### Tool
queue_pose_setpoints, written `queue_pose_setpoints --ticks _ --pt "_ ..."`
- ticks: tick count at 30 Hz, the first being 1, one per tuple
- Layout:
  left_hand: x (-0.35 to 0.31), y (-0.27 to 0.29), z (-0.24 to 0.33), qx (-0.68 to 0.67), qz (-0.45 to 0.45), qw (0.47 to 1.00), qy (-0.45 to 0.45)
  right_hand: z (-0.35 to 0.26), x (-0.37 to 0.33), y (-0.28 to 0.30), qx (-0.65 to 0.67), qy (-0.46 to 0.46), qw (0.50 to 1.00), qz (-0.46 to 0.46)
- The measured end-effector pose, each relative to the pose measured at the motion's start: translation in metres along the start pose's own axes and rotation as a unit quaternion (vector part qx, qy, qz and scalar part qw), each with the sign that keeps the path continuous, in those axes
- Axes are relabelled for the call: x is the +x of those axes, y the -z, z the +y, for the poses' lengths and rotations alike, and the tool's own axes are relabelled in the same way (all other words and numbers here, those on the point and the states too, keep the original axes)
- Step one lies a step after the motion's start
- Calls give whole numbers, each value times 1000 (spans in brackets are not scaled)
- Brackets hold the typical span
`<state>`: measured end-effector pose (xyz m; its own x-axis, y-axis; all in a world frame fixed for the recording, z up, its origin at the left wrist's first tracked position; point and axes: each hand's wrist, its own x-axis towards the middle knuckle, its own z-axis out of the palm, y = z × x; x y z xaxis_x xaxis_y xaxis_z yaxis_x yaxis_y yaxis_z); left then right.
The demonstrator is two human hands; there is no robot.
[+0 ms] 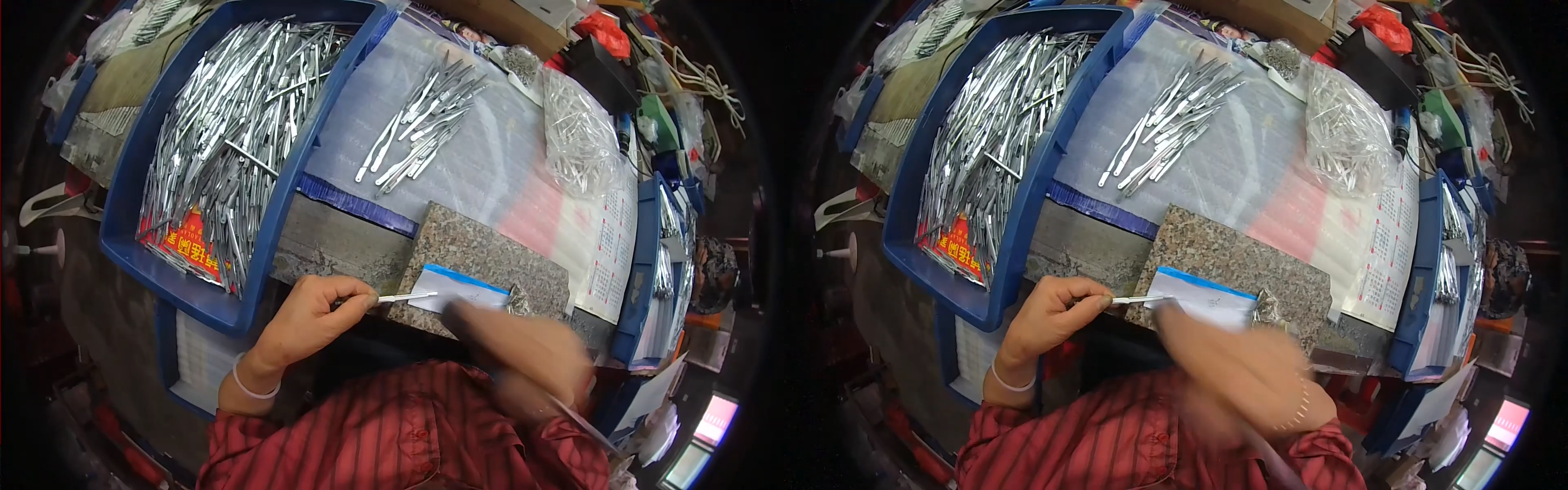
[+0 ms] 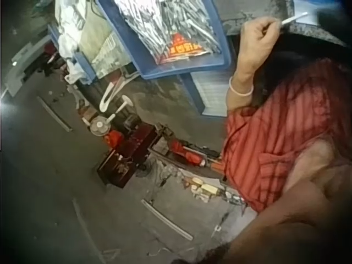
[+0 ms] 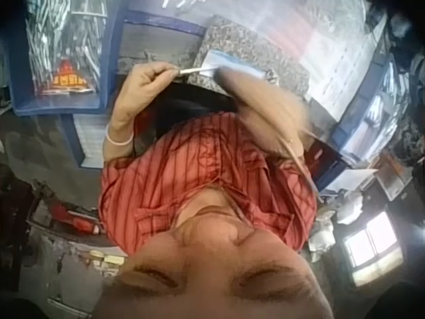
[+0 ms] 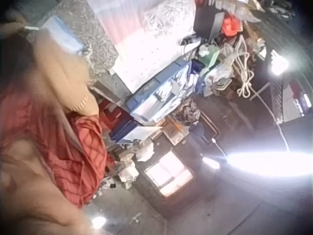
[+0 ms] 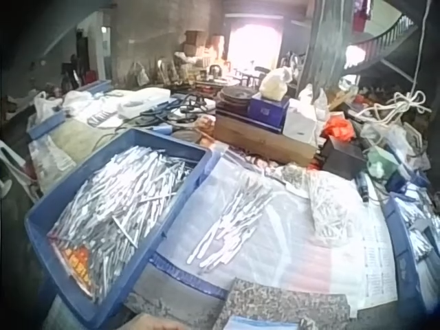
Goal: Processing or applying material to small metal strips using a specialized hand tool at a workshop station.
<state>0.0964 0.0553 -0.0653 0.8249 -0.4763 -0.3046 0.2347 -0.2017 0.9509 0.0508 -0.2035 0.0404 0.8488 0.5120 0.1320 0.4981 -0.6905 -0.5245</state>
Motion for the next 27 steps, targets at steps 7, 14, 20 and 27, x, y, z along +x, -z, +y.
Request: queue_pose_setpoints --ticks 7,14,20,27 --pt "-2 4 5 33 -7 999 14 -8 5 -26 353 -106 908 198" --pt "-7 6 14 135 7 989 -65 31 1 -51 199 -71 968 133" --pt "-14 -26 34 201 49 948 -244 16 -55 -38 312 -173 856 374" --pt "29 -50 10 381 69 835 -391 33 -60 -37 277 -204 905 251"
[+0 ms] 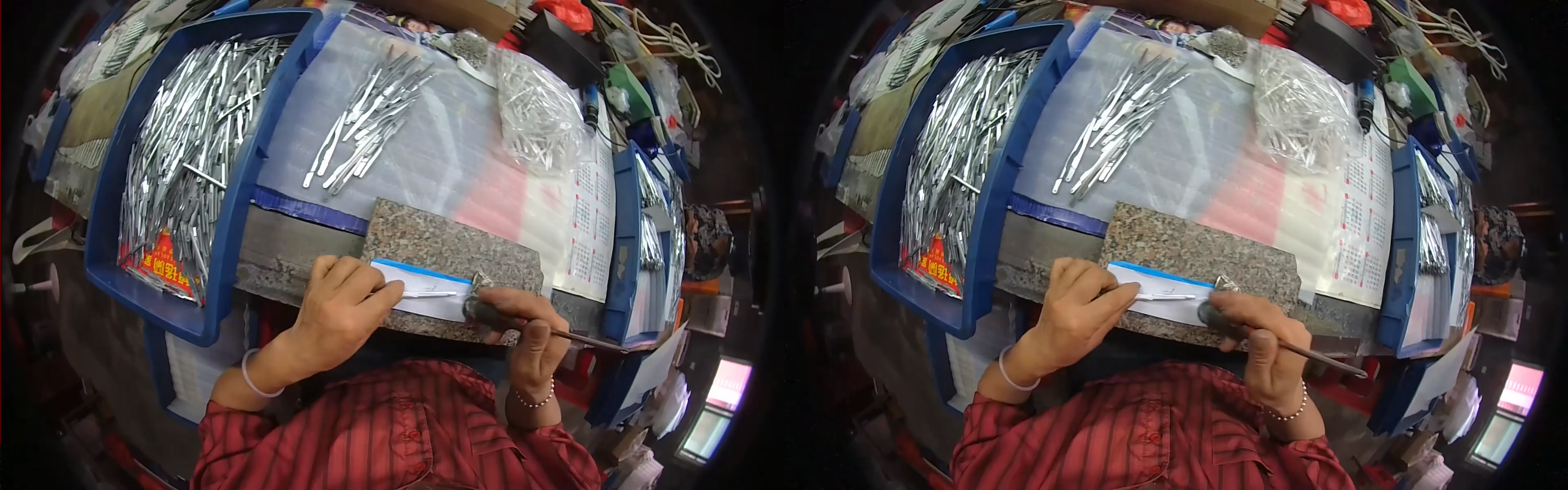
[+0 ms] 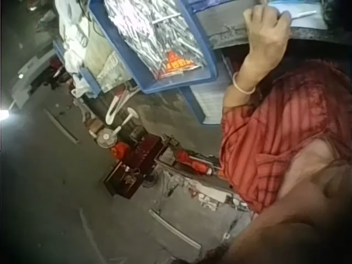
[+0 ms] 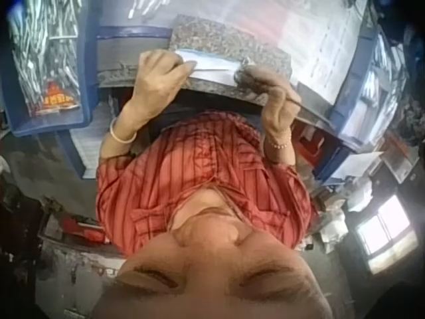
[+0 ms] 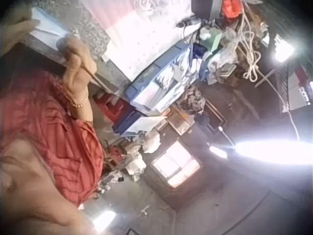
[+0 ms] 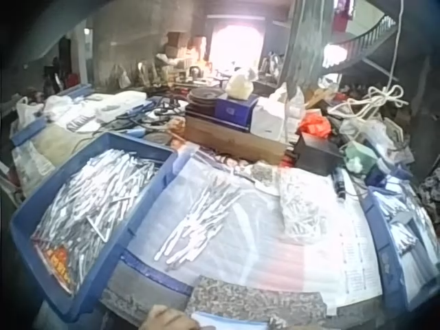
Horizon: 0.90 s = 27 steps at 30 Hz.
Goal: Processing or applying material to small metal strips using a specialized hand tool at a workshop station.
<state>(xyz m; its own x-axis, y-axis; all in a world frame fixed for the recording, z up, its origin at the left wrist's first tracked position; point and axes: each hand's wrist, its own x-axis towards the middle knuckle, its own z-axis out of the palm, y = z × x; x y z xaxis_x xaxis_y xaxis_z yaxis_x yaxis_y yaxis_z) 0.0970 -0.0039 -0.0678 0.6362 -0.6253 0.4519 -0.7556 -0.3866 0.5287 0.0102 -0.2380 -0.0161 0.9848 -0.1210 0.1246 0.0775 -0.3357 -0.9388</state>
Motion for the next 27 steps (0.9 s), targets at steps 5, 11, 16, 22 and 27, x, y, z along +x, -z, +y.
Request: queue_pose_setpoints --ticks 5,11,16,22,27 --pt "-3 -1 -1 73 -18 996 -44 -22 8 6 -107 241 963 -58" --pt "-4 3 -2 66 -10 998 -1 4 46 -37 -152 194 953 -175" --pt "-12 11 -7 37 -3 999 35 -12 42 -37 -154 184 953 -185" --pt "-13 15 -6 38 -3 999 25 -20 56 -65 -246 198 916 -249" --pt "-15 16 -5 26 -23 999 36 -14 50 -59 -152 136 956 -210"
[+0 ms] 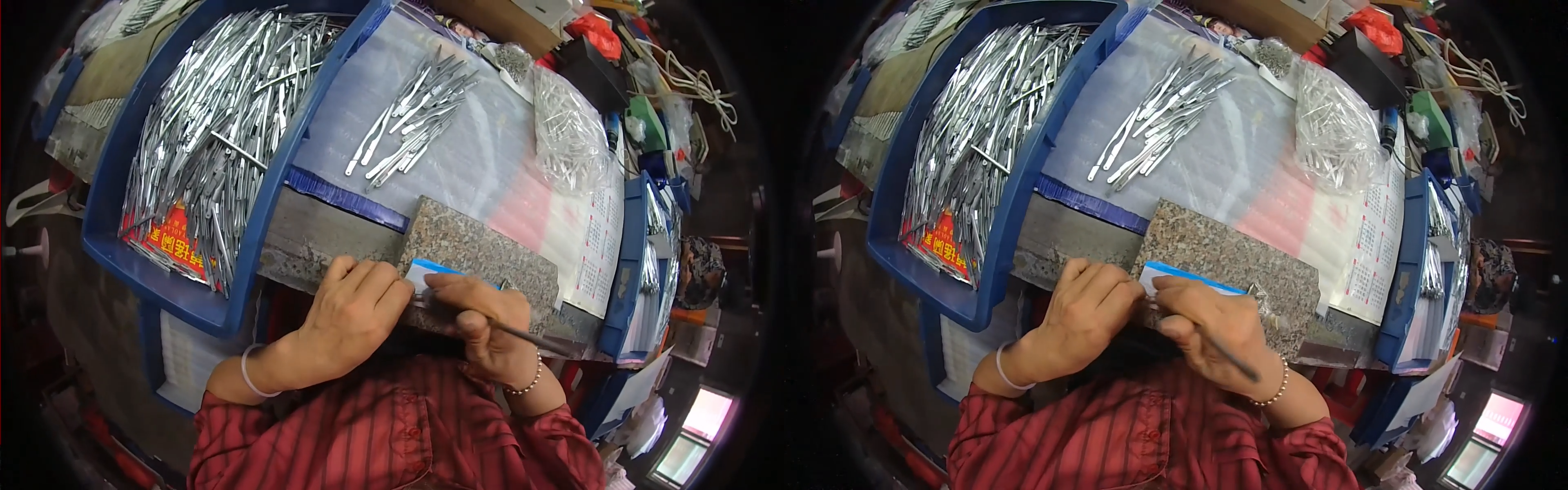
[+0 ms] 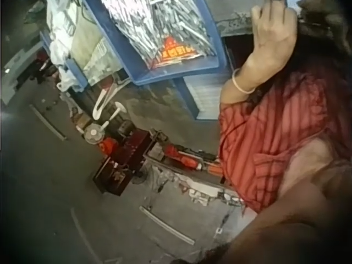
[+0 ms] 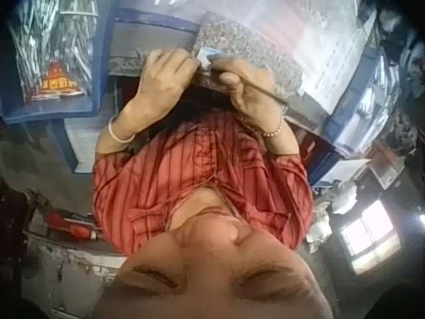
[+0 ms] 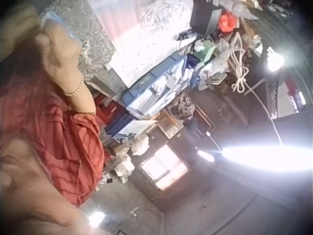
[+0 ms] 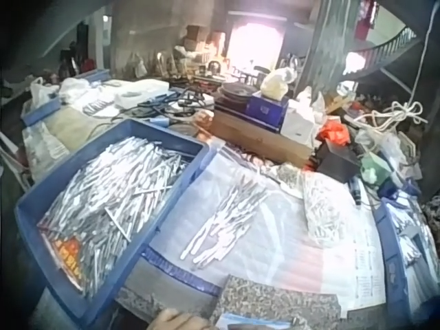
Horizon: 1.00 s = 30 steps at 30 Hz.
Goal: Processing or applying material to small metal strips using a specialized hand tool at a workshop station.
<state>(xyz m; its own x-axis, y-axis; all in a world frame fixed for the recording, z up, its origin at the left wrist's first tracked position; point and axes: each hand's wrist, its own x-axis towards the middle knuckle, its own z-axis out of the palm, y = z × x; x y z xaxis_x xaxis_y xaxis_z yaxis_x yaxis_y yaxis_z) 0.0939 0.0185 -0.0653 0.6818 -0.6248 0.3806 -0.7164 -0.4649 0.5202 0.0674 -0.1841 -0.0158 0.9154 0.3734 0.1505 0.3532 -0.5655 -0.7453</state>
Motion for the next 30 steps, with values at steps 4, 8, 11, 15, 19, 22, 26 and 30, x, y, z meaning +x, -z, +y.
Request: queue_pose_setpoints --ticks 4,8,11,15,19,22,26,30 --pt "-1 -1 0 3 12 1000 -4 -1 -19 5 81 -73 992 57" --pt "-1 1 0 -6 -5 1000 9 -9 -21 13 113 -55 985 121" --pt "4 2 1 -13 -8 1000 8 -24 -19 23 88 -34 983 155" --pt "4 -1 -2 -17 -2 1000 8 -25 -7 24 23 131 975 178" --pt "3 -2 -4 -19 -11 1000 13 -23 4 19 34 149 973 174" --pt "6 1 1 -19 -11 1000 12 -17 7 2 -76 24 997 -18" --pt "2 4 3 -22 -25 999 23 -9 2 -12 -32 50 998 24" --pt "0 0 -5 -18 -25 999 13 -4 -16 13 23 -9 996 80"
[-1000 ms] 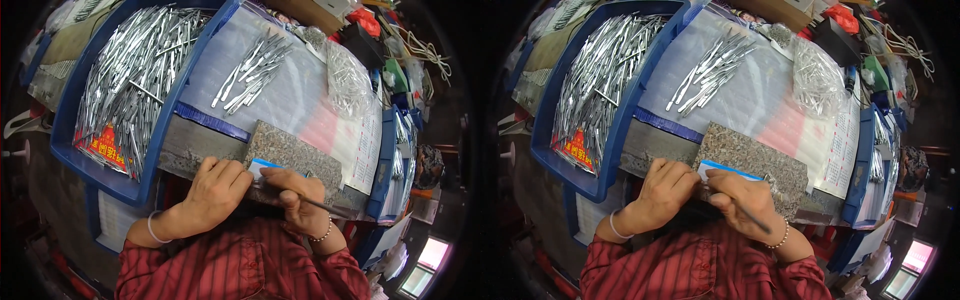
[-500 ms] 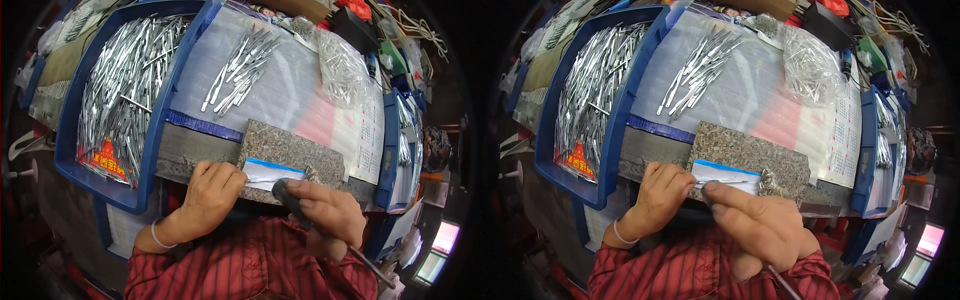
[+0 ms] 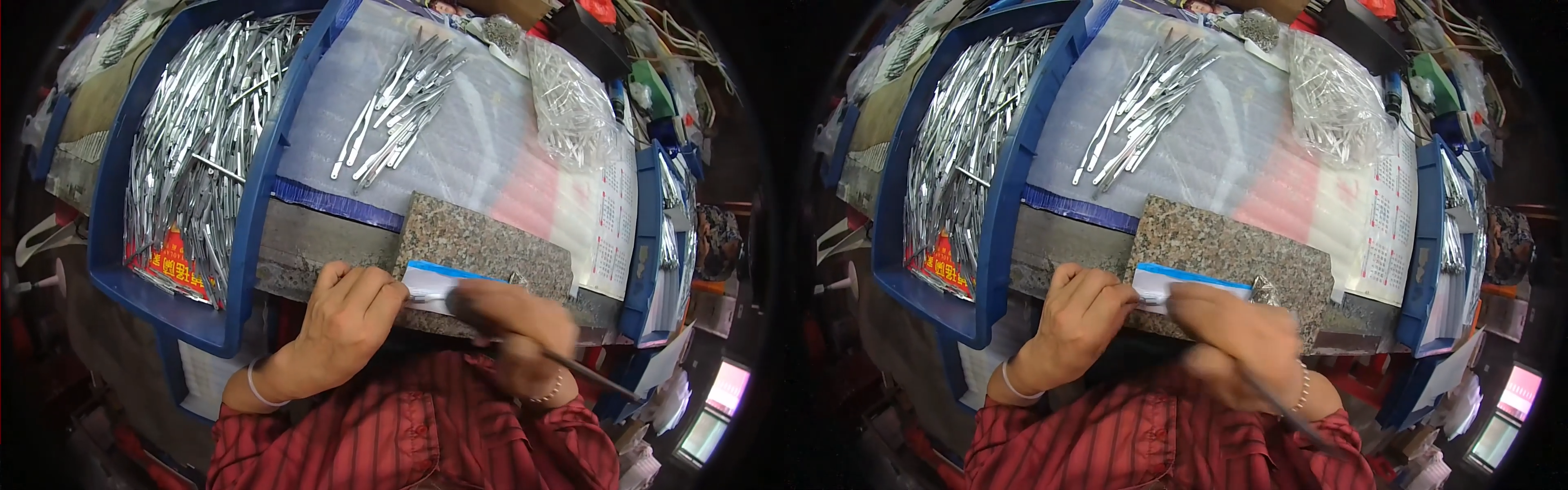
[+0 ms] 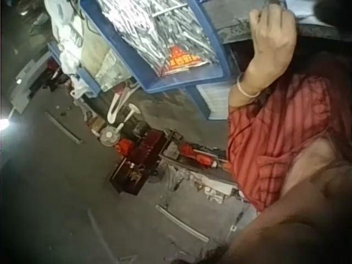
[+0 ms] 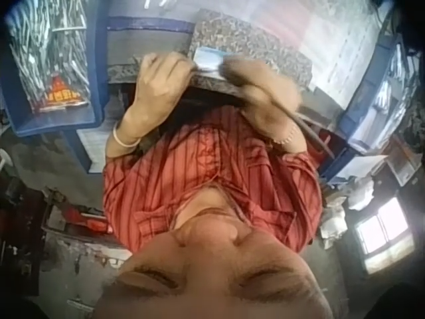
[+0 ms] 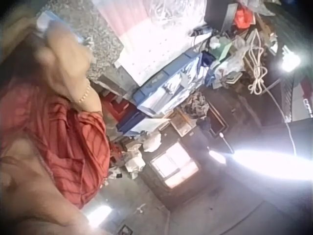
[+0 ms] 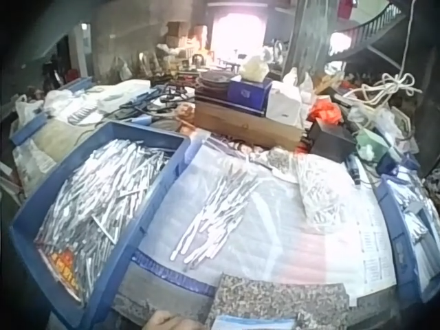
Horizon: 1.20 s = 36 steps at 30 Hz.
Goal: Processing or applying material to small metal strips using a specialized hand tool at a workshop station.
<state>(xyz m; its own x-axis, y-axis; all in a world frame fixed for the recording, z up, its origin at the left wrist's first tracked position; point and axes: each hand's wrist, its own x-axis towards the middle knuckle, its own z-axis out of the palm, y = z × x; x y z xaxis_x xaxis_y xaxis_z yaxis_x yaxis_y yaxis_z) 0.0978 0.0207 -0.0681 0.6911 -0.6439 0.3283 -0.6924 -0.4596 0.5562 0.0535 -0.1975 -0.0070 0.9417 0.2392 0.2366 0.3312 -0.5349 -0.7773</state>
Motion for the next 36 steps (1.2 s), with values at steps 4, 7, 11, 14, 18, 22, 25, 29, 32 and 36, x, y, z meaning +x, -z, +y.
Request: queue_pose_setpoints --ticks 4,7,11,14,18,22,25,29,32,36 --pt "4 3 3 18 -2 1000 -16 -2 -21 11 196 54 959 197" --pt "12 5 2 39 -6 999 -6 19 -6 10 -79 -26 996 -11" --pt "19 5 13 78 -11 997 -21 13 -27 36 -46 -47 994 87" --pt "5 5 17 99 38 994 7 14 -46 46 55 7 993 106" --pt "-10 13 41 33 95 994 43 5 -72 37 392 -94 902 151" --pt "-7 25 91 -19 138 990 21 3 -84 33 485 -152 849 144" --pt "-14 16 104 -44 124 991 34 5 -93 36 513 -186 837 39" --pt "-14 9 113 -46 119 992 5 -5 -96 39 454 -244 857 2" --pt "-22 0 100 -65 116 991 14 -1 -92 40 423 -242 873 22" --pt "-11 3 107 -76 118 990 -16 -4 -95 39 423 -244 869 79"
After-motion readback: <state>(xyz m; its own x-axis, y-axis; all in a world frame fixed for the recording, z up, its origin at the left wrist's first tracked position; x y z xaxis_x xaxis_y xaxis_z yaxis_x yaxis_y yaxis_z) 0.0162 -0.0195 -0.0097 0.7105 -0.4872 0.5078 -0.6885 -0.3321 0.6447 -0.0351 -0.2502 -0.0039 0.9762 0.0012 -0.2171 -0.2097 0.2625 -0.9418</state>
